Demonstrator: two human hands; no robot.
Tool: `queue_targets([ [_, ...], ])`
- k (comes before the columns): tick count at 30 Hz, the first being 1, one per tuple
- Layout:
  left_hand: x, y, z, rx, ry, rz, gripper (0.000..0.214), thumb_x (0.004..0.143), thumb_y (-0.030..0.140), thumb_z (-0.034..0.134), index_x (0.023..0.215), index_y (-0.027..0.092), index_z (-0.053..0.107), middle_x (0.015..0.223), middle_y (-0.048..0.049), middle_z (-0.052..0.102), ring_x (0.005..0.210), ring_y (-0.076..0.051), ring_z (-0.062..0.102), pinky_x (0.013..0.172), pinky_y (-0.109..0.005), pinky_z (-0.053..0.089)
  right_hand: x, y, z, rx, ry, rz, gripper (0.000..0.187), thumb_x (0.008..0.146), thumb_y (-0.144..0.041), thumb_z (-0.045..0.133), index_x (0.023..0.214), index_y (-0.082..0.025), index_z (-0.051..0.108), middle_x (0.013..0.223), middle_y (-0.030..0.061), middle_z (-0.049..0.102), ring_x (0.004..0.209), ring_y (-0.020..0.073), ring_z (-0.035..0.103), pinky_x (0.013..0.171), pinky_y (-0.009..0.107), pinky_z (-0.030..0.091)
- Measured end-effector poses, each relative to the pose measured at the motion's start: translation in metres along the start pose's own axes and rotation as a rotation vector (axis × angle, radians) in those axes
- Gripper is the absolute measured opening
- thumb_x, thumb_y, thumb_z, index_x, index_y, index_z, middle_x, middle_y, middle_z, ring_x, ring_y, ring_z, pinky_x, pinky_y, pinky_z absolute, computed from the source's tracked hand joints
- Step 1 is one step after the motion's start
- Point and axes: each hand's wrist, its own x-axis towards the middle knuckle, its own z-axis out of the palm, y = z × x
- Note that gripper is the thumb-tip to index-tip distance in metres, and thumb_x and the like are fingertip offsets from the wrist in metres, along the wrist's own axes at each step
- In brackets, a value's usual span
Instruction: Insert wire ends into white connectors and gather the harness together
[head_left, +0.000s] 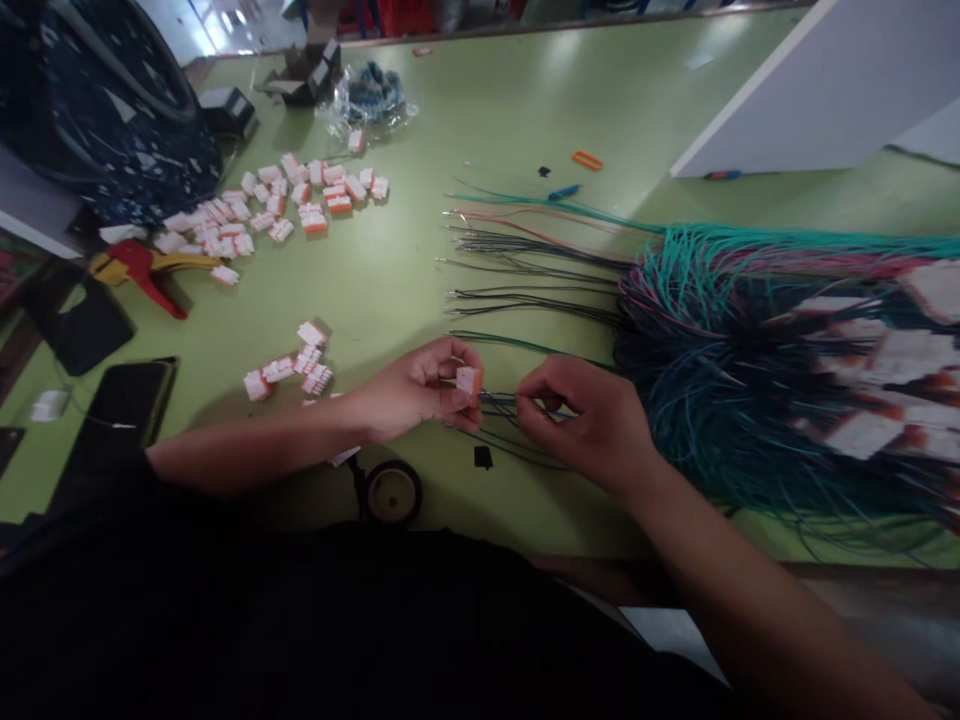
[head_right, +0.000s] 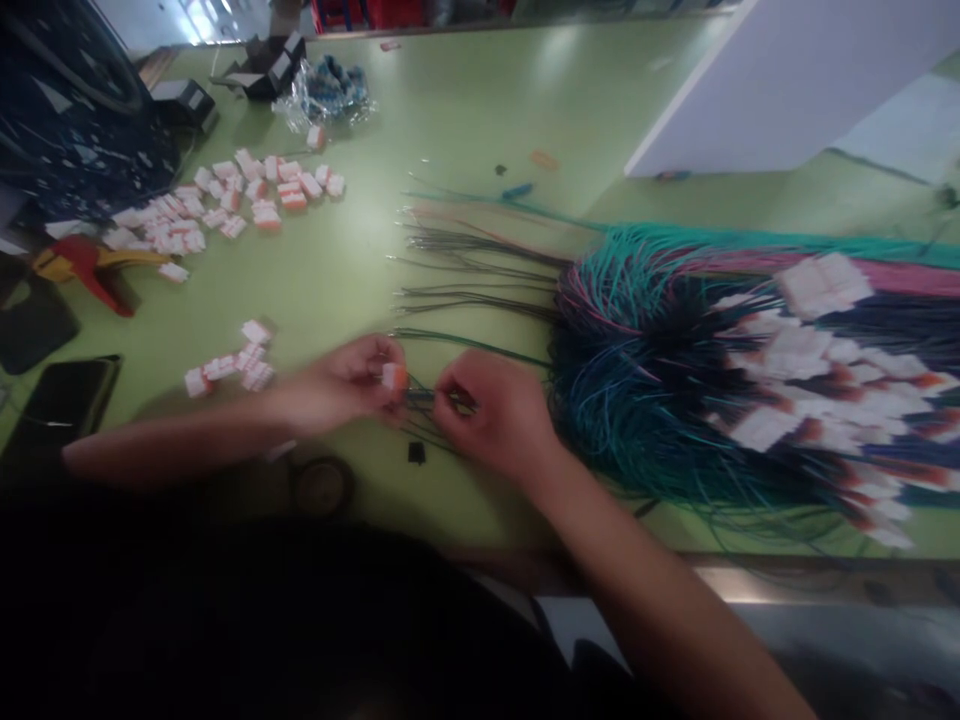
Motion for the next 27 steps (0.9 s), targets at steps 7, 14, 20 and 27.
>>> queue_targets([
  [7,-0.002,0.005,0.006,0.111,0.062,-0.001,0.022,0.073,0.013,0.064,0.086,0.017,0.046,0.071,0.0046,0.057,0.063,-0.008,0.060,0.064,-0.024,0.047,-0.001,-0.001,0.000,-0.004,-0.042,0.066,0.014,0.074,-0.019,0.049,0.064,-0.018,0.059,0.056,-0.0002,0.055,0.051,0.0089,0.043,0.051,0.023,0.033],
  [14,-0.002,0.009,0.013,0.231,0.100,-0.020,0.022,0.070,0.010,0.063,0.081,0.016,0.045,0.066,0.0064,0.054,0.059,-0.006,0.056,0.062,-0.022,0.045,-0.001,-0.004,0.004,0.165,-0.047,0.148,0.012,0.071,-0.018,0.051,0.061,-0.016,0.057,0.052,-0.0023,0.051,0.047,0.0072,0.041,0.048,0.021,0.032],
  [20,-0.003,0.010,0.013,0.225,0.116,-0.010,0.023,0.069,0.011,0.062,0.082,0.016,0.044,0.068,0.0056,0.055,0.060,-0.007,0.057,0.062,-0.024,0.046,-0.002,-0.004,0.009,0.192,-0.069,0.159,0.012,0.070,-0.017,0.051,0.060,-0.015,0.057,0.050,-0.0033,0.048,0.047,0.0065,0.039,0.048,0.021,0.030],
  [27,-0.002,0.008,0.014,0.241,0.035,-0.027,0.020,0.069,0.007,0.060,0.078,0.016,0.045,0.064,0.0055,0.054,0.060,-0.007,0.056,0.059,-0.022,0.044,-0.003,-0.005,0.011,0.246,-0.105,0.149,0.014,0.071,-0.019,0.050,0.061,-0.016,0.058,0.051,-0.0035,0.049,0.046,0.0058,0.038,0.046,0.020,0.029],
])
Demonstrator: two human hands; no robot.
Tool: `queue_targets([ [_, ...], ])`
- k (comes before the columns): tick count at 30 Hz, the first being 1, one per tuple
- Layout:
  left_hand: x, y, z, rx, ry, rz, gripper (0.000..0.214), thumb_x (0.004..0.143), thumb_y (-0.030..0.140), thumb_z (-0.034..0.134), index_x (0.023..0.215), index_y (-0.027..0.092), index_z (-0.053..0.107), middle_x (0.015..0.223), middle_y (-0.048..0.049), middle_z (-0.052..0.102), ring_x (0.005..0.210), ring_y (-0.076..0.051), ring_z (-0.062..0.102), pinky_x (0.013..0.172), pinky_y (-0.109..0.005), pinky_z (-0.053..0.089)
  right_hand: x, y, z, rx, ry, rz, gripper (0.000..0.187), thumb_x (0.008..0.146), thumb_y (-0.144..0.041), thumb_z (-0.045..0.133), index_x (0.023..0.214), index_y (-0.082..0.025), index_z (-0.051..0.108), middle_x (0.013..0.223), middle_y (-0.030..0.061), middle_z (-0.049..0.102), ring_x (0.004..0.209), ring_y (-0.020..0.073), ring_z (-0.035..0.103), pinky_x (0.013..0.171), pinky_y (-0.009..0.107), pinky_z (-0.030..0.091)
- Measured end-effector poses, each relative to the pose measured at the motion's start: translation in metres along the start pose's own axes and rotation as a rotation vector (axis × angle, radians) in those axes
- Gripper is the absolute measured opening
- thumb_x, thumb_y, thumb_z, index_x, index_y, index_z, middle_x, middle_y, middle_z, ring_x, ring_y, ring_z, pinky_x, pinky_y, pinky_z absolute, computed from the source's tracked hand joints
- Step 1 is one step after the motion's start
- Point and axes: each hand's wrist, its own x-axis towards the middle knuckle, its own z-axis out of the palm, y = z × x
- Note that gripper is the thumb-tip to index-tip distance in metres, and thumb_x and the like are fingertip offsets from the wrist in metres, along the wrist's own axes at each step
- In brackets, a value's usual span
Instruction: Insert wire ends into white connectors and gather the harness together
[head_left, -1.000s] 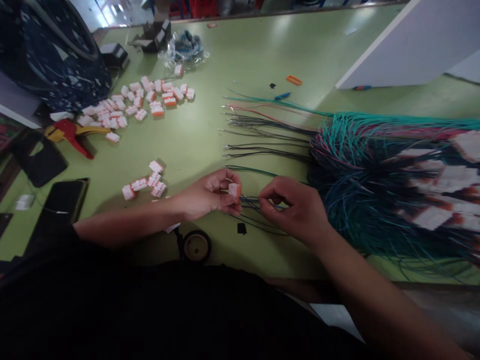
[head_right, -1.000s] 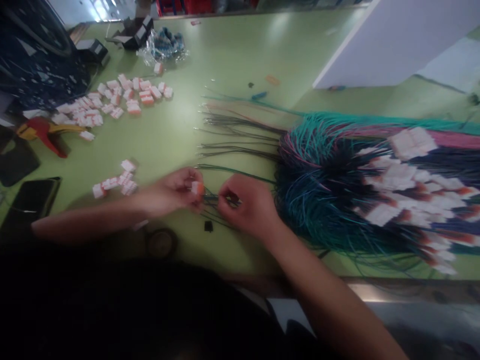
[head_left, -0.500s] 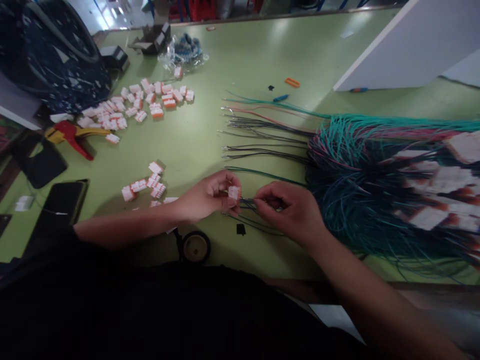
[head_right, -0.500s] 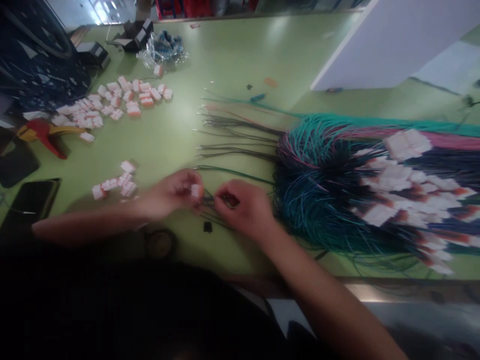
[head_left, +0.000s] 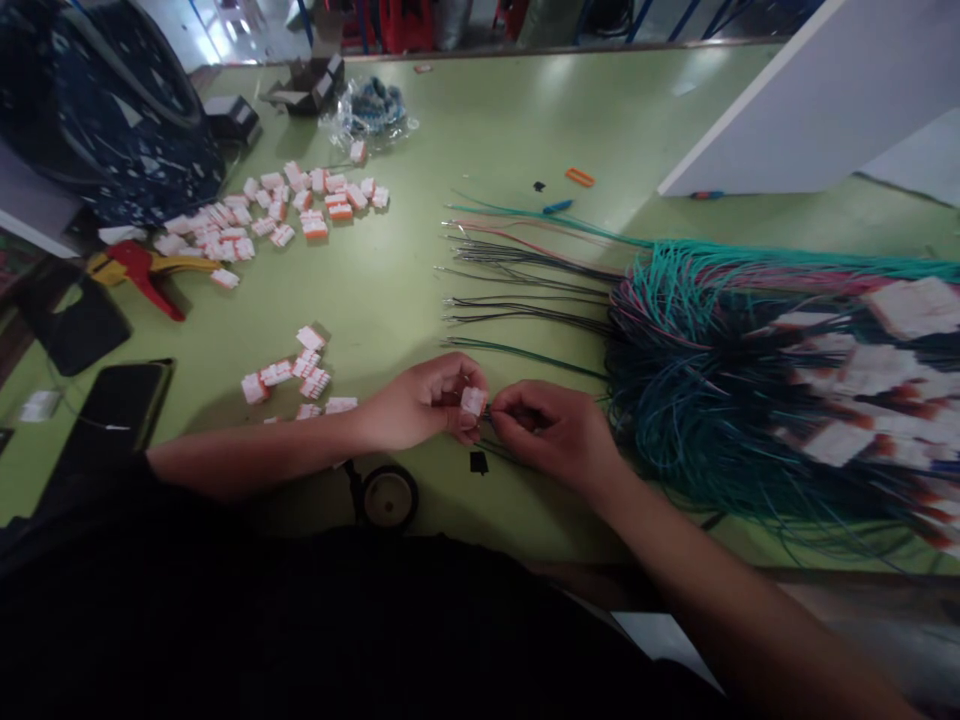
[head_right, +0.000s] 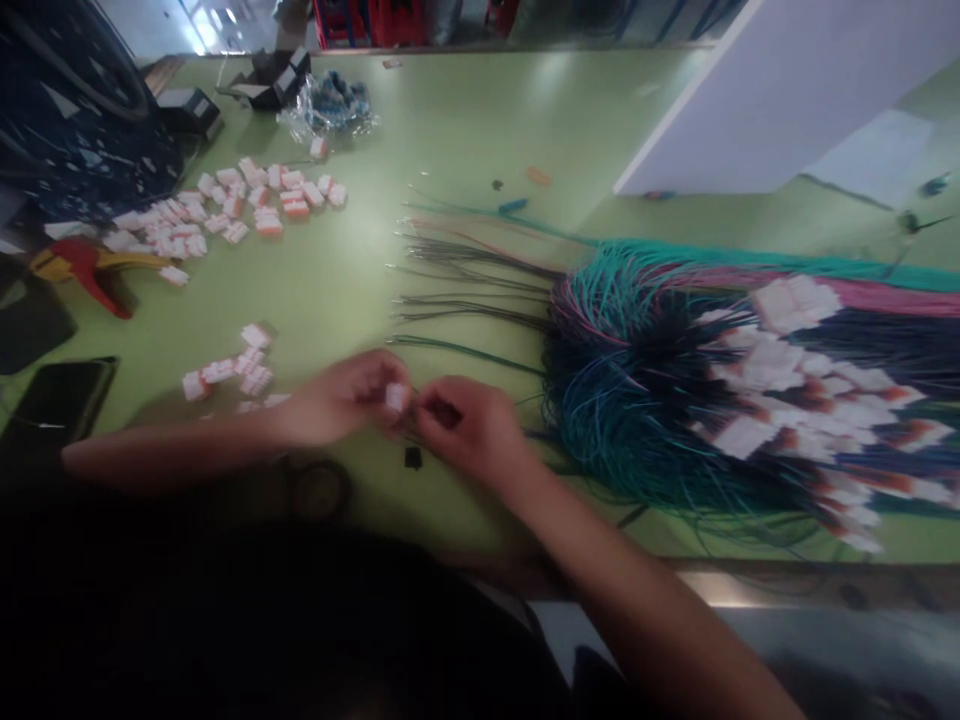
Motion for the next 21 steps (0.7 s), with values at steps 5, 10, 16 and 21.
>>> queue_targets([
  [5,-0.001,-0.001,0.002,-0.002,0.020,-0.002,0.019,0.069,0.005,0.058,0.078,0.016,0.045,0.064,0.0060,0.053,0.060,-0.007,0.056,0.059,-0.021,0.044,-0.002,0.000,0.006,-0.077,0.018,-0.047,0.018,0.073,-0.019,0.049,0.058,-0.016,0.058,0.051,-0.0029,0.050,0.047,0.0064,0.040,0.048,0.020,0.029],
  [10,-0.001,-0.001,0.001,0.016,-0.003,-0.030,0.019,0.070,0.005,0.057,0.078,0.016,0.044,0.064,0.0060,0.054,0.060,-0.007,0.057,0.060,-0.022,0.045,0.001,0.005,-0.002,-0.061,-0.099,-0.019,0.023,0.079,-0.025,0.048,0.062,-0.016,0.061,0.055,-0.0008,0.057,0.051,0.0081,0.046,0.050,0.021,0.032],
  [16,0.001,-0.002,-0.004,0.040,-0.082,-0.028,0.019,0.072,0.010,0.060,0.081,0.016,0.044,0.064,0.0054,0.054,0.059,-0.007,0.058,0.059,-0.022,0.047,0.041,0.026,-0.046,-0.484,-0.155,0.037,0.021,0.081,-0.023,0.046,0.071,-0.017,0.064,0.073,0.0077,0.065,0.068,0.0175,0.057,0.061,0.027,0.038],
  [21,0.004,-0.008,-0.007,0.020,-0.112,-0.036,0.021,0.071,0.012,0.063,0.081,0.016,0.044,0.066,0.0045,0.054,0.058,-0.006,0.057,0.058,-0.021,0.048,0.068,0.048,-0.045,-0.963,0.012,0.155,0.021,0.075,-0.007,0.043,0.071,-0.011,0.063,0.077,0.0200,0.064,0.074,0.0275,0.059,0.059,0.033,0.036],
])
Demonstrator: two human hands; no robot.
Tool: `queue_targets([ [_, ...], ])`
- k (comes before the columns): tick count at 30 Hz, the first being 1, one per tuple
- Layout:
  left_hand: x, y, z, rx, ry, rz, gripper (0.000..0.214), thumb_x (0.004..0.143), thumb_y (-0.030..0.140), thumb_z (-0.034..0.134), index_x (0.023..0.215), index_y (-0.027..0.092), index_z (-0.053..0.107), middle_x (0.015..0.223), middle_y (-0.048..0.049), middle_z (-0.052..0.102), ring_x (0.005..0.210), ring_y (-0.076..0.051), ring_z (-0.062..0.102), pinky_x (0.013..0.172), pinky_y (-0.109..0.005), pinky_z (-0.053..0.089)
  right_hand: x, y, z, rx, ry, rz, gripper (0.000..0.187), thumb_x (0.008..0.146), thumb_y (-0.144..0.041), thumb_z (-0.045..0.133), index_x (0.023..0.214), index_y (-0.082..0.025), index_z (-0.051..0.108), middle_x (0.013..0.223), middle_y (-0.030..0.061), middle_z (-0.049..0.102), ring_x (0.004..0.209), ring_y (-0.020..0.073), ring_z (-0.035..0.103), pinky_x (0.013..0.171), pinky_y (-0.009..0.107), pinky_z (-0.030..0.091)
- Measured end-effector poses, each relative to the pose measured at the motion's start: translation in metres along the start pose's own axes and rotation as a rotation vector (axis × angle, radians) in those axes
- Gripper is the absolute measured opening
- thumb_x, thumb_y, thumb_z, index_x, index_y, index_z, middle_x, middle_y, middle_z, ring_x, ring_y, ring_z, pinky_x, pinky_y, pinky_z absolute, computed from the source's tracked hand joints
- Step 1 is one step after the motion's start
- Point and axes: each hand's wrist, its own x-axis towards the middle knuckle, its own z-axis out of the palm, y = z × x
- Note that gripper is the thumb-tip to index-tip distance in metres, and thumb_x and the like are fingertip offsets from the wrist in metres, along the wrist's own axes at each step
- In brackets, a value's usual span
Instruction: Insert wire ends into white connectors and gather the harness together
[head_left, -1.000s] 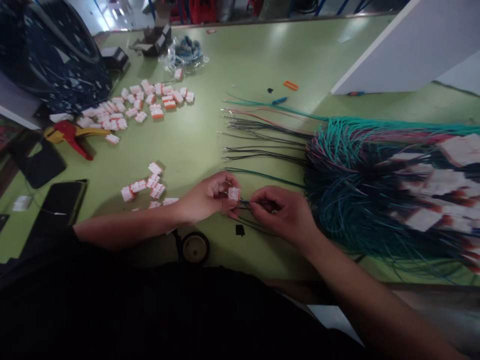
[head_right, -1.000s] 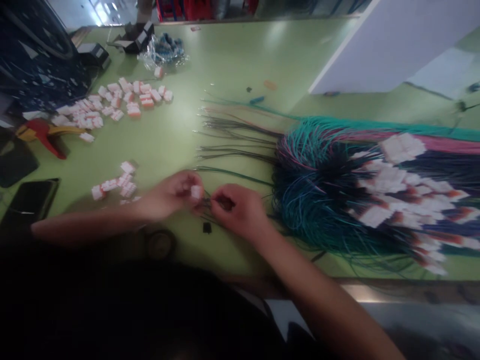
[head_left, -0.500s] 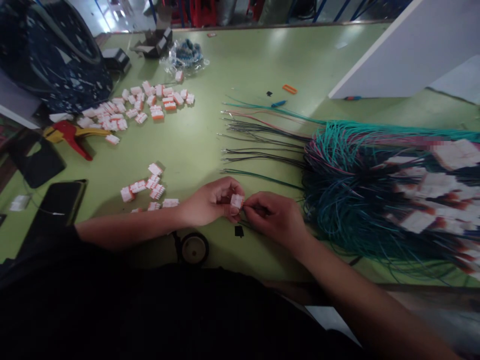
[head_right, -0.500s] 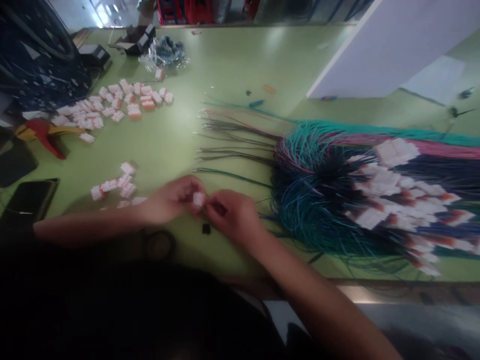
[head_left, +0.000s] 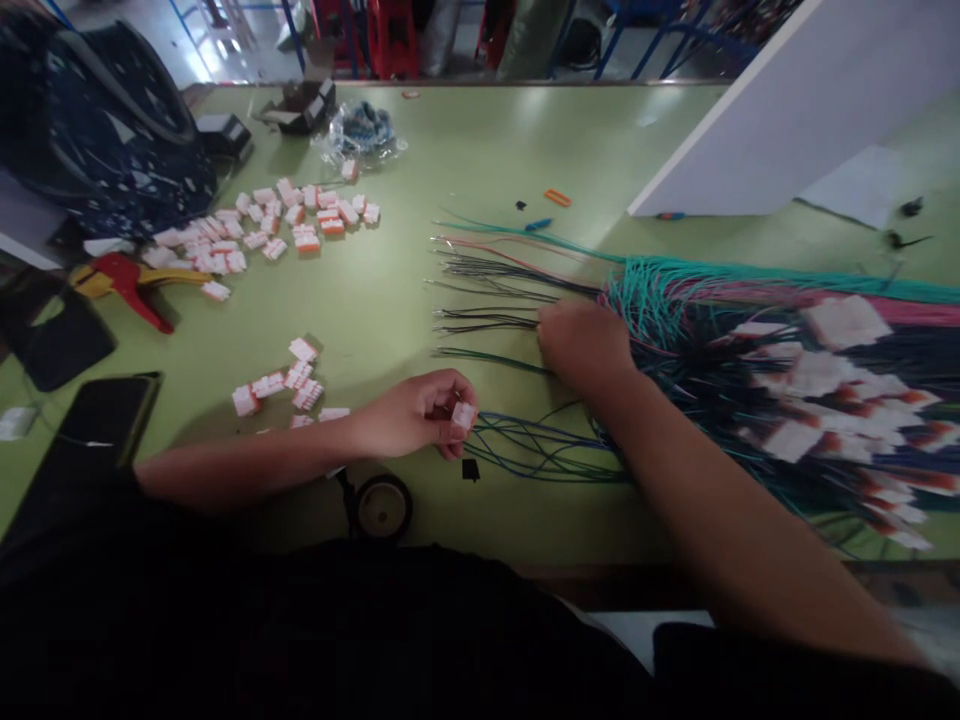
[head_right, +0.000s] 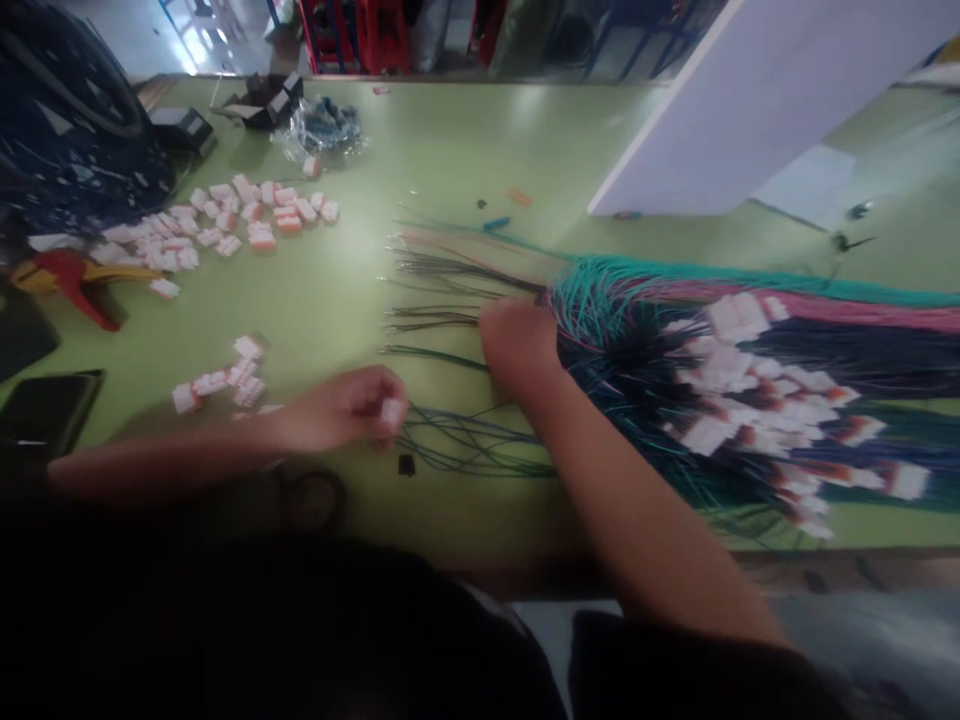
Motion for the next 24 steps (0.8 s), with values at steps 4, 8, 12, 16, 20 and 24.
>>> queue_targets([
  [4,0.000,-0.001,-0.001,-0.020,0.006,-0.021,0.021,0.071,0.010,0.063,0.081,0.016,0.045,0.066,0.0047,0.054,0.058,-0.006,0.057,0.058,-0.021,0.048,0.001,-0.003,0.008,-0.025,0.030,-0.032,0.022,0.074,-0.005,0.042,0.075,-0.009,0.064,0.079,0.0206,0.064,0.074,0.0266,0.059,0.059,0.032,0.036],
  [8,-0.001,0.001,0.000,-0.043,0.034,-0.032,0.020,0.071,0.009,0.062,0.080,0.016,0.045,0.066,0.0047,0.054,0.058,-0.006,0.057,0.058,-0.020,0.048,0.000,0.003,0.004,0.014,0.045,0.041,0.016,0.072,-0.010,0.047,0.073,-0.013,0.063,0.076,0.0170,0.064,0.069,0.0243,0.058,0.056,0.031,0.035],
  [12,-0.001,0.003,0.000,-0.083,0.122,-0.041,0.017,0.074,0.009,0.059,0.081,0.015,0.045,0.067,0.0040,0.054,0.059,-0.007,0.058,0.060,-0.022,0.048,-0.001,0.009,-0.004,0.224,0.101,0.086,0.009,0.068,-0.017,0.054,0.072,-0.019,0.062,0.066,0.0067,0.062,0.062,0.0196,0.056,0.056,0.030,0.037],
  [16,0.002,0.003,-0.001,-0.149,0.195,-0.020,0.017,0.075,0.008,0.058,0.084,0.015,0.045,0.067,0.0044,0.055,0.060,-0.007,0.059,0.063,-0.024,0.049,-0.012,-0.003,-0.015,0.700,0.029,-0.129,0.014,0.071,-0.025,0.055,0.081,-0.020,0.064,0.073,0.0020,0.066,0.066,0.0155,0.058,0.061,0.028,0.044],
  [20,0.005,-0.001,-0.004,-0.196,0.195,0.014,0.018,0.075,0.006,0.057,0.086,0.015,0.046,0.069,0.0046,0.055,0.060,-0.006,0.059,0.063,-0.024,0.049,-0.027,-0.021,-0.022,0.947,-0.073,-0.257,0.018,0.074,-0.033,0.057,0.079,-0.019,0.067,0.076,0.0019,0.068,0.069,0.0141,0.060,0.063,0.025,0.045],
  [24,0.007,-0.004,-0.007,-0.236,0.171,0.058,0.022,0.074,0.004,0.057,0.089,0.015,0.045,0.069,0.0048,0.056,0.060,-0.006,0.059,0.062,-0.022,0.049,-0.033,-0.030,-0.018,0.977,-0.065,-0.240,0.014,0.074,-0.027,0.057,0.074,-0.017,0.066,0.068,0.0009,0.066,0.060,0.0106,0.055,0.056,0.022,0.041],
])
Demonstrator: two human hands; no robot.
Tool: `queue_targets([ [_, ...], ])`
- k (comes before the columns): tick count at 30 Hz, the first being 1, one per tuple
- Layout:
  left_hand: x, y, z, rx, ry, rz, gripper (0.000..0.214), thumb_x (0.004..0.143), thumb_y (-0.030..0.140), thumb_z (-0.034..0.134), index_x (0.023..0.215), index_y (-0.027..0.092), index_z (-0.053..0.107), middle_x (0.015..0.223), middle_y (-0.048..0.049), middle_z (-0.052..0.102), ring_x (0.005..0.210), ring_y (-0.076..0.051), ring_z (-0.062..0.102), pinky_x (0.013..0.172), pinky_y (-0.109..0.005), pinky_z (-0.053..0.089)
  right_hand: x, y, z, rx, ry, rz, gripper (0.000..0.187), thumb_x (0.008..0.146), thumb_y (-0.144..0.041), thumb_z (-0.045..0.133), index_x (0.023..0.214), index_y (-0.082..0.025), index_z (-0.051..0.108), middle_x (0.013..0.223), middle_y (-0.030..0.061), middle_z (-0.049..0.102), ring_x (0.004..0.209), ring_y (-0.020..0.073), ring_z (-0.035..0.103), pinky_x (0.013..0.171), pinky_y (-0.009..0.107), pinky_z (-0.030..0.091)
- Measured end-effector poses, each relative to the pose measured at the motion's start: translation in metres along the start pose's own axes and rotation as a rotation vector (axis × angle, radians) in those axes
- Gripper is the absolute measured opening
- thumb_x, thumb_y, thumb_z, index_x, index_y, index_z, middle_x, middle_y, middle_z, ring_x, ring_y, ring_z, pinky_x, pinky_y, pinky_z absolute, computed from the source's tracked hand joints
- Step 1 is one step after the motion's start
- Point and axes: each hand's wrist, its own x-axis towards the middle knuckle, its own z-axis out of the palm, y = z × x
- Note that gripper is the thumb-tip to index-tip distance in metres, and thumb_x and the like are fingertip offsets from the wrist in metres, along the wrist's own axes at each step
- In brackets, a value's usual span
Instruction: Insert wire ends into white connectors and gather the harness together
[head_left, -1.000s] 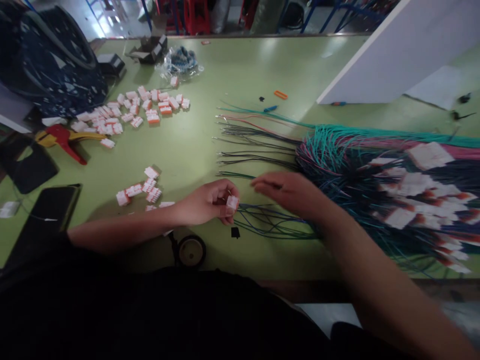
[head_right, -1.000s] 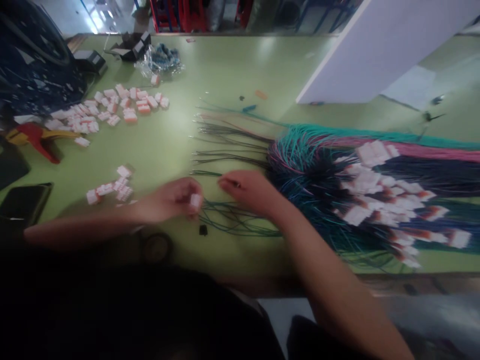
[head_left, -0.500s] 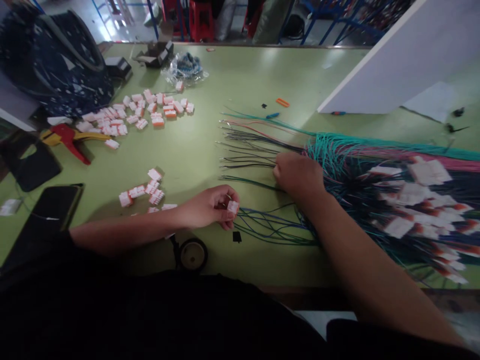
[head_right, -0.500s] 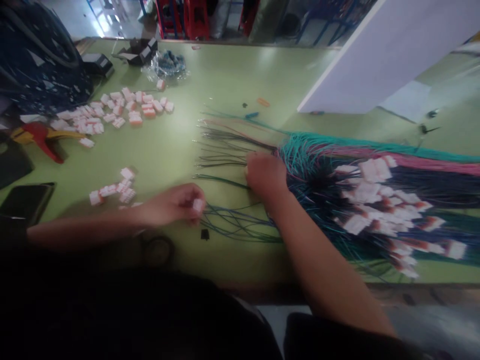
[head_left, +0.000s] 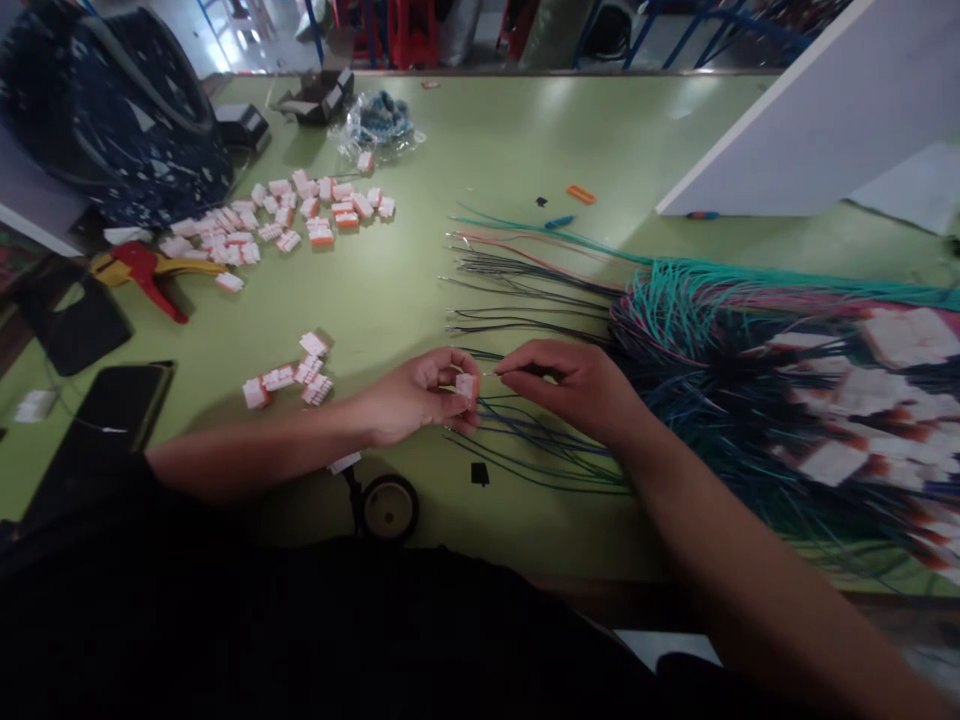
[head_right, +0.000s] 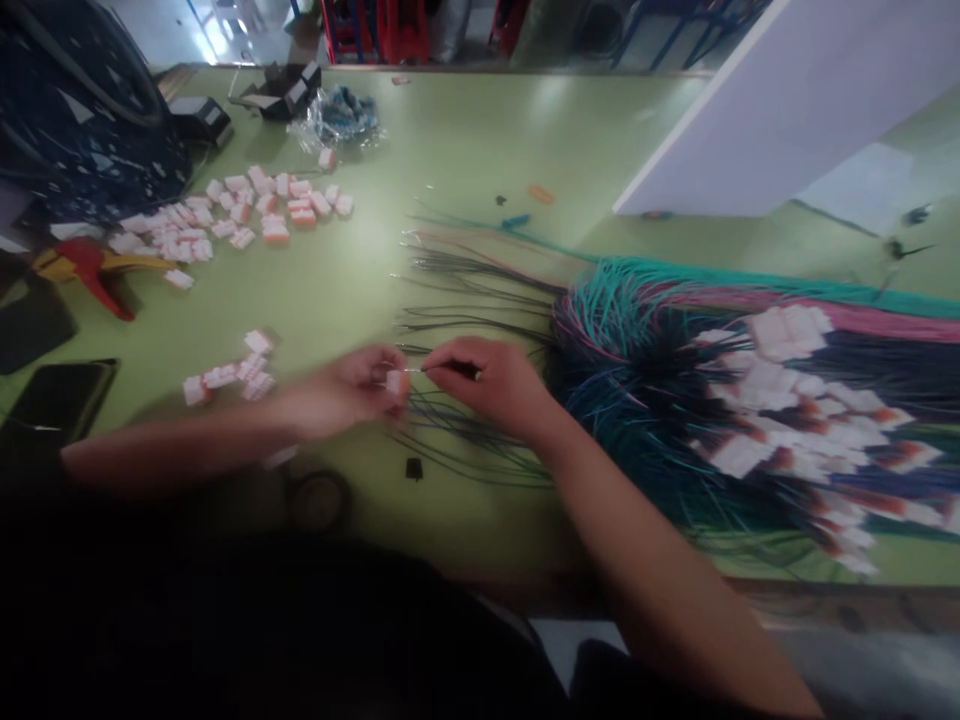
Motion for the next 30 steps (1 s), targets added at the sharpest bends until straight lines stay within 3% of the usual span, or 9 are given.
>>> queue_targets([
  [6,0.001,0.000,-0.001,-0.028,-0.006,-0.025,0.021,0.074,0.003,0.058,0.086,0.015,0.046,0.071,0.0043,0.056,0.062,-0.007,0.059,0.066,-0.025,0.050,-0.009,0.000,0.005,-0.046,0.012,-0.008,0.010,0.072,-0.017,0.054,0.067,-0.016,0.062,0.060,-0.0008,0.059,0.052,0.0076,0.048,0.050,0.020,0.036],
  [12,0.002,-0.003,-0.004,-0.090,-0.019,-0.011,0.023,0.073,0.000,0.057,0.087,0.015,0.047,0.071,0.0039,0.057,0.063,-0.007,0.061,0.064,-0.023,0.050,-0.015,-0.005,0.010,-0.210,0.020,-0.145,0.014,0.071,-0.011,0.050,0.060,-0.017,0.056,0.057,-0.0021,0.054,0.052,0.0076,0.043,0.053,0.021,0.033],
  [24,-0.001,0.006,0.002,-0.038,0.011,-0.068,0.021,0.074,0.004,0.059,0.088,0.015,0.048,0.071,0.0035,0.057,0.062,-0.008,0.060,0.065,-0.026,0.050,-0.019,-0.003,0.018,-0.506,0.070,-0.171,0.015,0.074,-0.017,0.047,0.060,-0.017,0.053,0.060,0.0022,0.055,0.059,0.0125,0.046,0.056,0.025,0.031],
  [30,0.000,0.003,0.000,-0.054,0.020,-0.099,0.020,0.076,0.006,0.059,0.089,0.015,0.048,0.071,0.0033,0.058,0.061,-0.009,0.061,0.062,-0.025,0.050,-0.018,0.000,0.023,-0.477,0.143,-0.267,0.016,0.074,-0.015,0.048,0.059,-0.018,0.049,0.058,0.0007,0.051,0.058,0.0118,0.044,0.056,0.024,0.032],
])
